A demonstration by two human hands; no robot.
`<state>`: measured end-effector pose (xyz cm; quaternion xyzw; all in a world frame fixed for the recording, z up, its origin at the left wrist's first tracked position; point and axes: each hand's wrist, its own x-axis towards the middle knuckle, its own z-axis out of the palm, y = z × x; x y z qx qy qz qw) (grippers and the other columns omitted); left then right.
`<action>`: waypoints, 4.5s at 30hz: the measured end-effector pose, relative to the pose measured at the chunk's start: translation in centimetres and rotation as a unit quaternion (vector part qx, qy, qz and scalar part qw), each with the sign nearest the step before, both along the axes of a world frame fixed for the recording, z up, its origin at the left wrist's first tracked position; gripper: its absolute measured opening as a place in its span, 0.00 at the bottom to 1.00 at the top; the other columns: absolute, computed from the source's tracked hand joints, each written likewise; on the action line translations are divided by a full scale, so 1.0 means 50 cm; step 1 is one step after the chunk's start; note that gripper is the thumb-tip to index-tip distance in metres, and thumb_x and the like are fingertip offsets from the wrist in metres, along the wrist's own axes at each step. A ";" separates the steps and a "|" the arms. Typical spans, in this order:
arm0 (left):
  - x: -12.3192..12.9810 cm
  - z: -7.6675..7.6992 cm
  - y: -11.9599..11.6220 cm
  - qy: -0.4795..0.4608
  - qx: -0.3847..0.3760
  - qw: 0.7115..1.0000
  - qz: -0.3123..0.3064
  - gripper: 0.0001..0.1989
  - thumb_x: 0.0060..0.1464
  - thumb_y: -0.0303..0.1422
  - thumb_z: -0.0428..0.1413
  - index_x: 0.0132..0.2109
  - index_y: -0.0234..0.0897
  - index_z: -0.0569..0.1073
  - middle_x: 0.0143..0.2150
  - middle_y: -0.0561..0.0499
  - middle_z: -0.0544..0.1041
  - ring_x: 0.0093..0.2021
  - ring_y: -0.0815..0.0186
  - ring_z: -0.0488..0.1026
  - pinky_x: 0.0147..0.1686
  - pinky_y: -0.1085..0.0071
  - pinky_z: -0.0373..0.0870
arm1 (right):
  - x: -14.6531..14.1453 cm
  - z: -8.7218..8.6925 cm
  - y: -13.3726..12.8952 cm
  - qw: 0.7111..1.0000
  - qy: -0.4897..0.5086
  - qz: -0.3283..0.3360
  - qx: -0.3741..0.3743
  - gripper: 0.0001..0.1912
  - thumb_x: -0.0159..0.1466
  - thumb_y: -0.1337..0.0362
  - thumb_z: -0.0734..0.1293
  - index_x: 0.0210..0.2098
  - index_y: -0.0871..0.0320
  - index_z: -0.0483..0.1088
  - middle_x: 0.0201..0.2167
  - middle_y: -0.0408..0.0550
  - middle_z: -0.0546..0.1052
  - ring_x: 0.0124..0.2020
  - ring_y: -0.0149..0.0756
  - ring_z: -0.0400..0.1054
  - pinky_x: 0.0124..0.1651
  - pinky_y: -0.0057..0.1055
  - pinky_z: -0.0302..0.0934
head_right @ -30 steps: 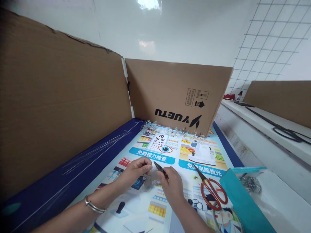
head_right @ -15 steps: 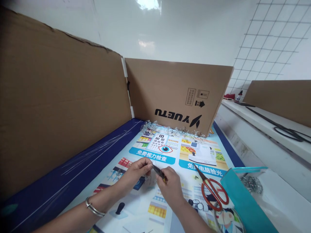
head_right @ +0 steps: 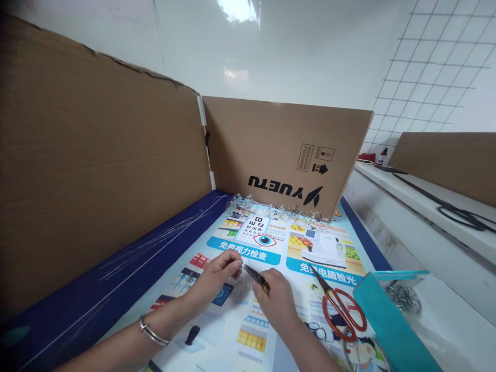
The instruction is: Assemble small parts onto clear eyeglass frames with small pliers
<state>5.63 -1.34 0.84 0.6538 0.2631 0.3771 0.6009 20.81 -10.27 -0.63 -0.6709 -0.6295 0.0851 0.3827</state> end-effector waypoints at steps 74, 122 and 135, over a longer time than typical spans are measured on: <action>0.008 0.019 -0.028 0.027 0.079 0.996 -0.004 0.08 0.57 0.33 0.44 0.32 0.37 0.63 0.28 0.54 0.66 0.30 0.70 0.63 0.34 0.73 0.59 | -0.001 0.010 -0.015 0.983 0.176 0.035 -0.050 0.08 0.58 0.63 0.59 0.25 0.58 0.63 0.19 0.37 0.61 0.23 0.26 0.54 0.25 0.22 0.48; 0.009 -0.025 0.000 -0.002 -0.003 0.997 -0.078 0.06 0.52 0.34 0.52 0.32 0.35 0.67 0.32 0.53 0.64 0.28 0.72 0.62 0.30 0.74 0.60 | 0.036 0.006 -0.033 0.952 -0.302 -0.031 0.037 0.06 0.59 0.63 0.60 0.29 0.57 0.67 0.28 0.48 0.67 0.34 0.37 0.57 0.38 0.33 0.48; 0.007 -0.022 0.002 0.019 -0.009 0.996 -0.084 0.07 0.51 0.35 0.53 0.31 0.35 0.68 0.30 0.53 0.64 0.28 0.72 0.62 0.30 0.74 0.60 | 0.034 0.006 -0.032 0.953 -0.299 -0.027 0.031 0.05 0.58 0.64 0.61 0.28 0.57 0.66 0.27 0.47 0.68 0.33 0.37 0.57 0.37 0.33 0.48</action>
